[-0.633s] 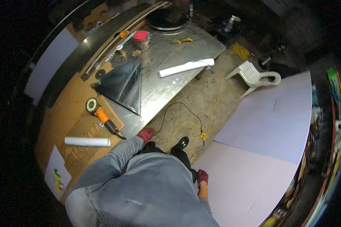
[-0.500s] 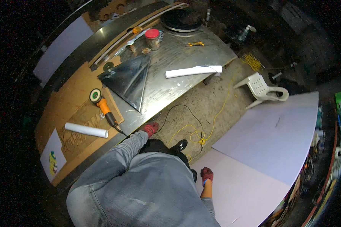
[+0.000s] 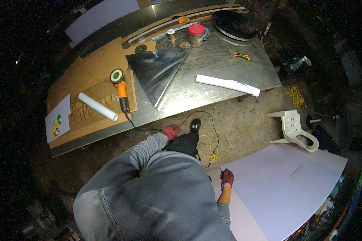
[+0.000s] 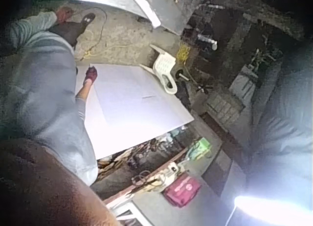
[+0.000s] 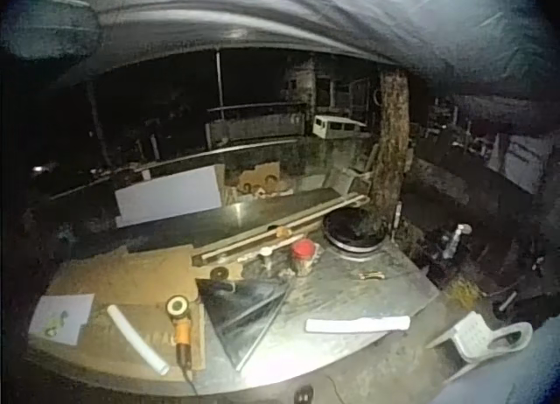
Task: The recorder is unrolling, inspecting, and cutting a vinyl sign on a metal workbench using a utility knife.
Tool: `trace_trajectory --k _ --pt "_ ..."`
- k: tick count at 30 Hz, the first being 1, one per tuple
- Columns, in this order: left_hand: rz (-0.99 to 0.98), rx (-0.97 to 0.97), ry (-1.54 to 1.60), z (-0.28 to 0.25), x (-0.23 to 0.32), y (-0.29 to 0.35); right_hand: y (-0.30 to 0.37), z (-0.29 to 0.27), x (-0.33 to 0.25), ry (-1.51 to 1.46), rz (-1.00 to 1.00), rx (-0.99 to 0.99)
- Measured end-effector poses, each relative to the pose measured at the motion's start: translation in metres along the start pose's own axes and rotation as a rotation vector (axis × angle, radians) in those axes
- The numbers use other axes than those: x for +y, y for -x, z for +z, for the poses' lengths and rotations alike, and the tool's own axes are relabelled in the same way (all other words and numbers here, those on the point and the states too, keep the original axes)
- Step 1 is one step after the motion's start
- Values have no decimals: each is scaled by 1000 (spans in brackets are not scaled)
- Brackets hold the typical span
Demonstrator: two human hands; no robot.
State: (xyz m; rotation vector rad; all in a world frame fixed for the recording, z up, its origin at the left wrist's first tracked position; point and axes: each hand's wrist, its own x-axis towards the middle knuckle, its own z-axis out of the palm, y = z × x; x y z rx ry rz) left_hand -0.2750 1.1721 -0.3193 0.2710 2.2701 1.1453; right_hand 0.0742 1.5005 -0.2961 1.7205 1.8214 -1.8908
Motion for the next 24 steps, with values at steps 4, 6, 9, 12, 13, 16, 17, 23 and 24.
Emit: trace_trajectory --k 4,6,9,12,13,16,17,23,24 --pt "-51 -109 -67 14 54 -61 -31 19 -79 225 -187 25" --pt "-97 -129 173 63 -40 -112 -60 29 -139 239 -340 -24" --pt "18 -89 114 38 84 -133 -106 14 -180 396 -358 64" --pt "236 36 -64 14 157 -157 -141 13 -234 459 -445 90" --pt "342 81 -183 4 177 -164 -138 24 -270 544 -511 125" --pt "433 89 -393 -7 219 -195 -150 51 -333 516 -506 127" --pt "482 139 -438 -6 226 -204 -159 59 -347 517 -493 130" --pt "557 87 -618 3 258 -250 -221 96 -408 843 -871 -32" --pt "541 91 -668 9 257 -255 -226 93 -406 851 -861 -47"
